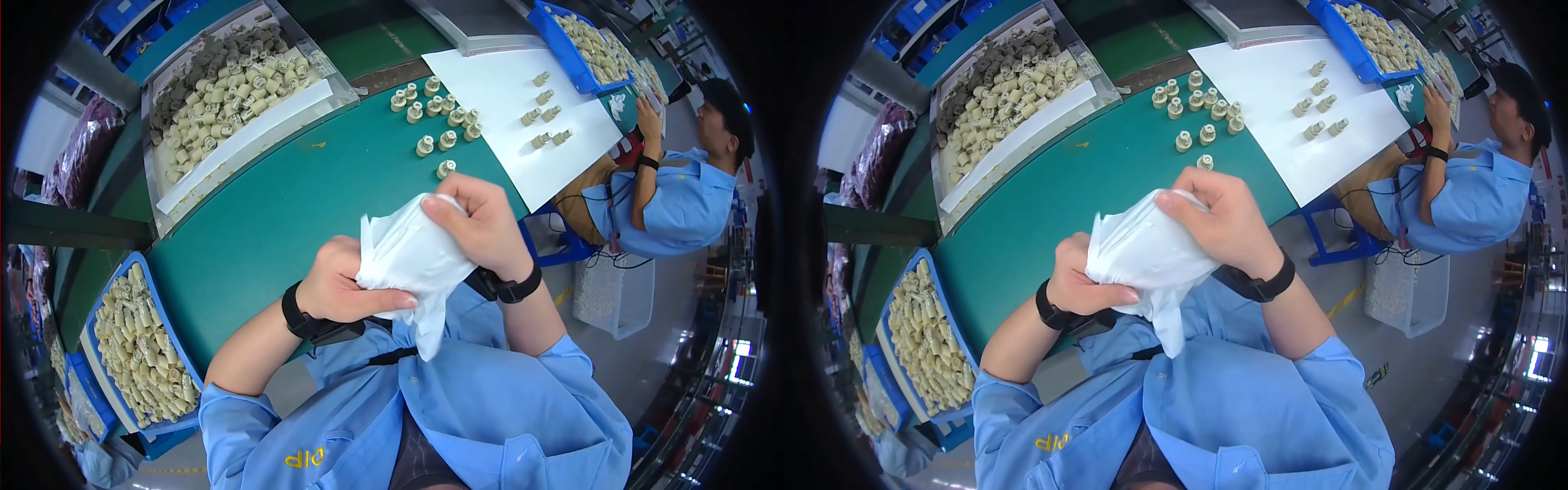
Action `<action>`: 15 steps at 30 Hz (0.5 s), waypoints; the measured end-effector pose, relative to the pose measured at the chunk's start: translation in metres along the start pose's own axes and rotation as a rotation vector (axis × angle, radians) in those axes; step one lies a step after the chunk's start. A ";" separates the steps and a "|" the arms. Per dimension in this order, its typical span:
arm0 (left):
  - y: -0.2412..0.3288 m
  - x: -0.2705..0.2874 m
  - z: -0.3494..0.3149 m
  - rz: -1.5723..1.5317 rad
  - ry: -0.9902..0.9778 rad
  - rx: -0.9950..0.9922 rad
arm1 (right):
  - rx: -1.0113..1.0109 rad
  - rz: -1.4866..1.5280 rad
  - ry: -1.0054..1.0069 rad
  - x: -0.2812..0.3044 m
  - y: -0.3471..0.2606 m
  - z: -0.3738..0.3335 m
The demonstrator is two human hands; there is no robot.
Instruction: Cleaning small cylindrical electronic components with a white cloth at a factory workbench.
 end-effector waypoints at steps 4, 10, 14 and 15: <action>-0.005 0.015 0.003 0.090 0.228 -0.038 | -0.086 0.085 -0.099 -0.019 0.027 0.003; -0.012 0.028 0.009 0.299 0.419 -0.160 | 0.051 0.084 -0.117 -0.045 0.032 -0.009; -0.009 0.024 0.010 0.137 0.398 -0.153 | 0.120 0.036 -0.176 -0.055 0.045 -0.011; -0.011 0.027 0.006 0.154 0.415 -0.098 | 0.088 -0.013 -0.187 -0.050 0.043 -0.011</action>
Point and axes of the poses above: each hand's wrist, its own z-axis towards the middle knuckle, its own x-axis out of the back of the hand, y = z × x, the point moved 6 cm from there along z, towards the middle knuckle, and after that the axes turned 1 degree about -y, right-handed, at the moved point
